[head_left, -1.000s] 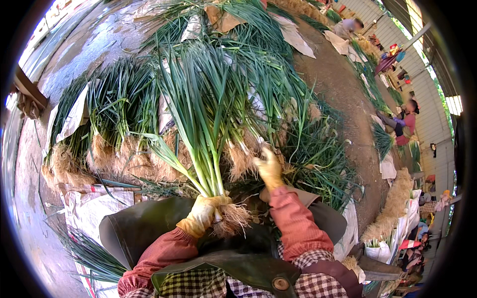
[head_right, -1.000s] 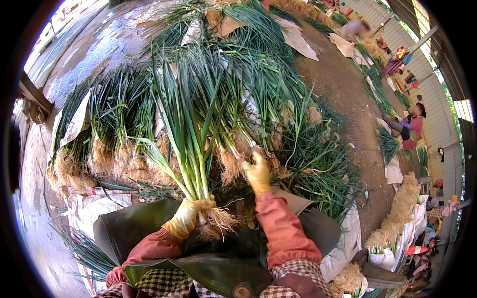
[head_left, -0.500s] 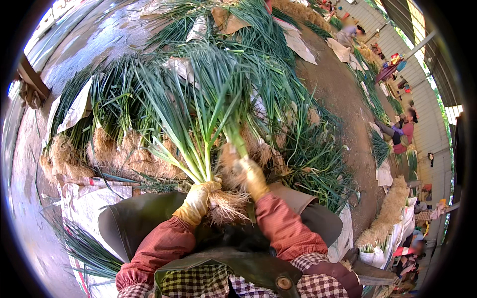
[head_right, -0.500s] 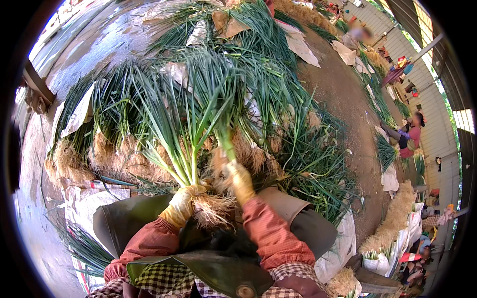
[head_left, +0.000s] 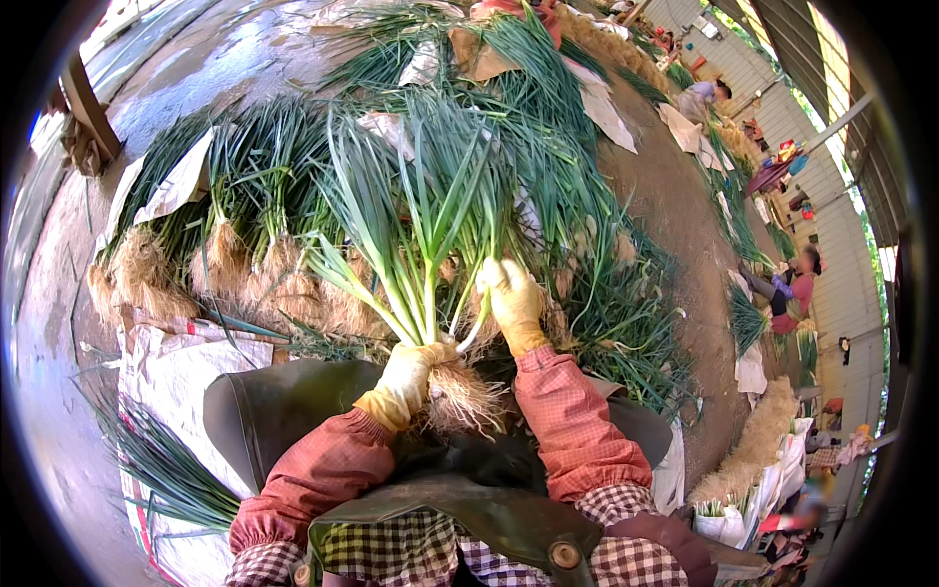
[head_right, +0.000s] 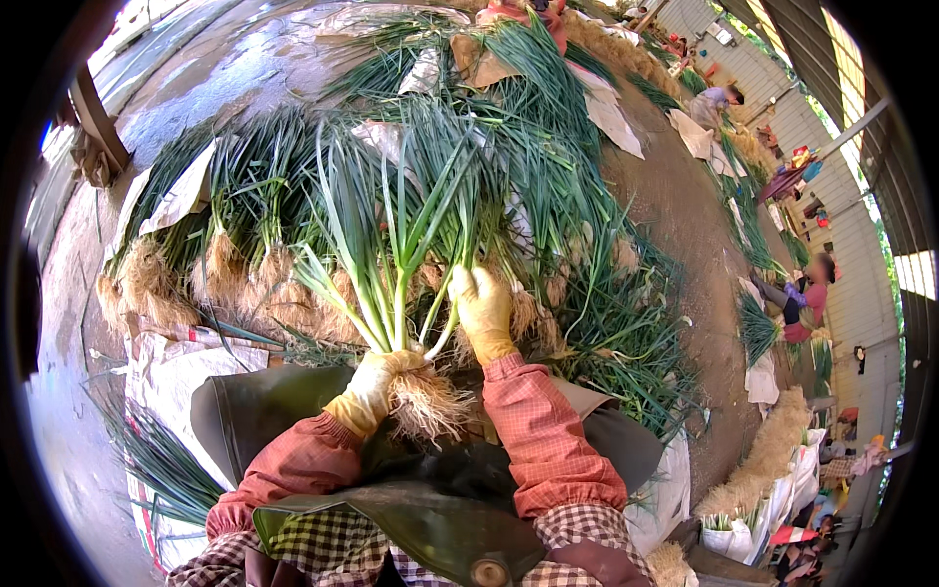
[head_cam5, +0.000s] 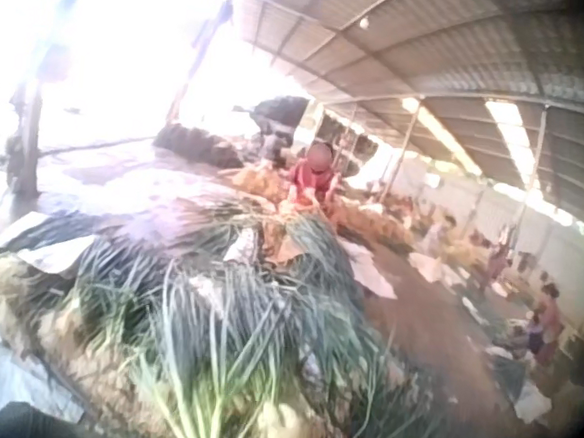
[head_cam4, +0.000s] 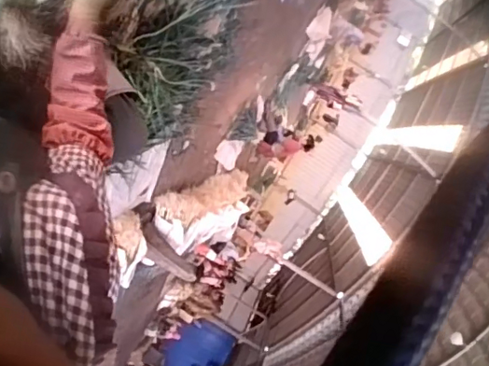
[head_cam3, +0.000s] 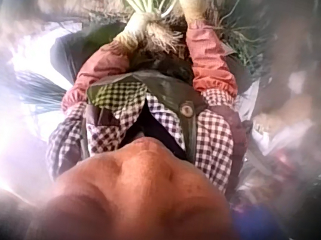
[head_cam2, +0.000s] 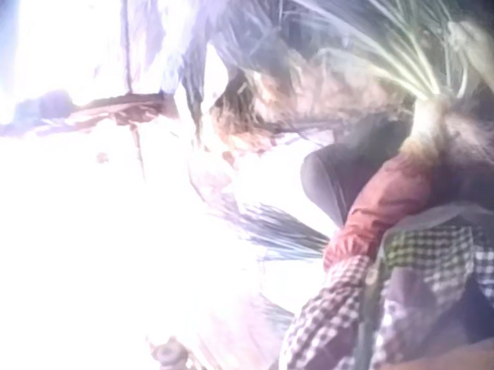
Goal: The person peels and cleans green onion stalks by hand, removing outer layers and dirt from the roots before grouping them.
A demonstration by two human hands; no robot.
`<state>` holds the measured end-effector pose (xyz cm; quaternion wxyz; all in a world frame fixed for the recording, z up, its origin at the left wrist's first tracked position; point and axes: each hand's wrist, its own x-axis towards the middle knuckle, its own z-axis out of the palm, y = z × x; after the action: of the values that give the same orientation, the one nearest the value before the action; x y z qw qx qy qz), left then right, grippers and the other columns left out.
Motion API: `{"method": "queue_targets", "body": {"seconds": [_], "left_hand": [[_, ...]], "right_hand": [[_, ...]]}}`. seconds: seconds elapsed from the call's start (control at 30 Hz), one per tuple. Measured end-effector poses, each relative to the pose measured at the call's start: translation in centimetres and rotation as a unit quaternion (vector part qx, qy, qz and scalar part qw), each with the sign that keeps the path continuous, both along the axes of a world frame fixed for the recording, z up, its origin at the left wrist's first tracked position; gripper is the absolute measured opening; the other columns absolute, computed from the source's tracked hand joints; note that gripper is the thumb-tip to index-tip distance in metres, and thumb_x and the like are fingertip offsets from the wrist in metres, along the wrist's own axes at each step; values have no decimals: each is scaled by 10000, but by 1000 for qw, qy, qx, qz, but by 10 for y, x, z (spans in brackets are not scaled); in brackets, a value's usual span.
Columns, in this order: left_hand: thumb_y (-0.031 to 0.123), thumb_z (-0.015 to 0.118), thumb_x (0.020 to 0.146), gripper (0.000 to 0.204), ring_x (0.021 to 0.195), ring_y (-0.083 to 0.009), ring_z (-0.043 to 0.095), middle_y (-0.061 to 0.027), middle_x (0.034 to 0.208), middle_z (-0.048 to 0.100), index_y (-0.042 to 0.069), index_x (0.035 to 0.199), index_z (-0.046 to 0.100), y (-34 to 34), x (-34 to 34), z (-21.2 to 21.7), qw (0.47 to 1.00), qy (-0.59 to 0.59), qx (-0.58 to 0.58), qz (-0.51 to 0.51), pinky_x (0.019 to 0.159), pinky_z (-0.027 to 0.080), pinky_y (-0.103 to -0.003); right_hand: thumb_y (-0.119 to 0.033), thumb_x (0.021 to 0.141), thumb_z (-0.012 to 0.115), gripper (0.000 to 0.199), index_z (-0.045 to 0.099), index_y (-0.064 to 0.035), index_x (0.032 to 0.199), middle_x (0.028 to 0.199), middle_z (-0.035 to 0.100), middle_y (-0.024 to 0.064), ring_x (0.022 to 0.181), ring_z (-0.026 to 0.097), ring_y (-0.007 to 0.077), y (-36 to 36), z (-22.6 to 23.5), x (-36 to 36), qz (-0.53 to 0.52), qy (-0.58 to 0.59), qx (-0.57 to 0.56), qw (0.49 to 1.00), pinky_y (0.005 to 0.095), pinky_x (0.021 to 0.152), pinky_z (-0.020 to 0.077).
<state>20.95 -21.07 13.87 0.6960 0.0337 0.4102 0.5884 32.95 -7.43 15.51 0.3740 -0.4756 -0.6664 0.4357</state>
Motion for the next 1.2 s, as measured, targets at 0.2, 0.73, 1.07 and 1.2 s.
{"method": "queue_targets", "body": {"seconds": [0.2, 0.73, 1.07, 1.2], "left_hand": [[3, 630, 708, 77, 306, -166, 424, -94, 529, 543, -31, 745, 573, -7, 4, -25, 980, 139, -131, -59, 269, 315, -278], [1, 612, 745, 177, 629, -205, 596, -119, 772, 618, -46, 916, 608, 1, 11, -42, 995, -53, -47, -69, 542, 507, -311], [44, 614, 791, 197, 679, -198, 621, -108, 814, 626, -23, 972, 573, -8, 9, -19, 982, -34, -35, -182, 617, 532, -296], [69, 621, 746, 188, 802, -212, 608, -112, 885, 620, -35, 901, 596, -3, -10, 12, 988, -3, 128, -87, 796, 491, -347]], "right_hand": [[-378, 860, 498, 348, 557, -63, 725, 658, 577, 146, 622, 577, 339, -32, -28, 16, 69, -445, 192, 872, 431, 566, 459], [-203, 845, 604, 167, 588, -41, 879, 719, 598, 38, 517, 525, 84, -4, 22, 77, -202, 142, -146, 958, 189, 419, 451], [-278, 845, 578, 251, 621, -31, 830, 734, 630, 83, 691, 585, 144, -14, -64, 11, 65, -279, -147, 947, 305, 574, 472], [-211, 846, 581, 153, 569, -61, 876, 701, 580, 29, 548, 540, 100, 64, 1, 86, -283, 114, -95, 948, 219, 461, 428]]}}
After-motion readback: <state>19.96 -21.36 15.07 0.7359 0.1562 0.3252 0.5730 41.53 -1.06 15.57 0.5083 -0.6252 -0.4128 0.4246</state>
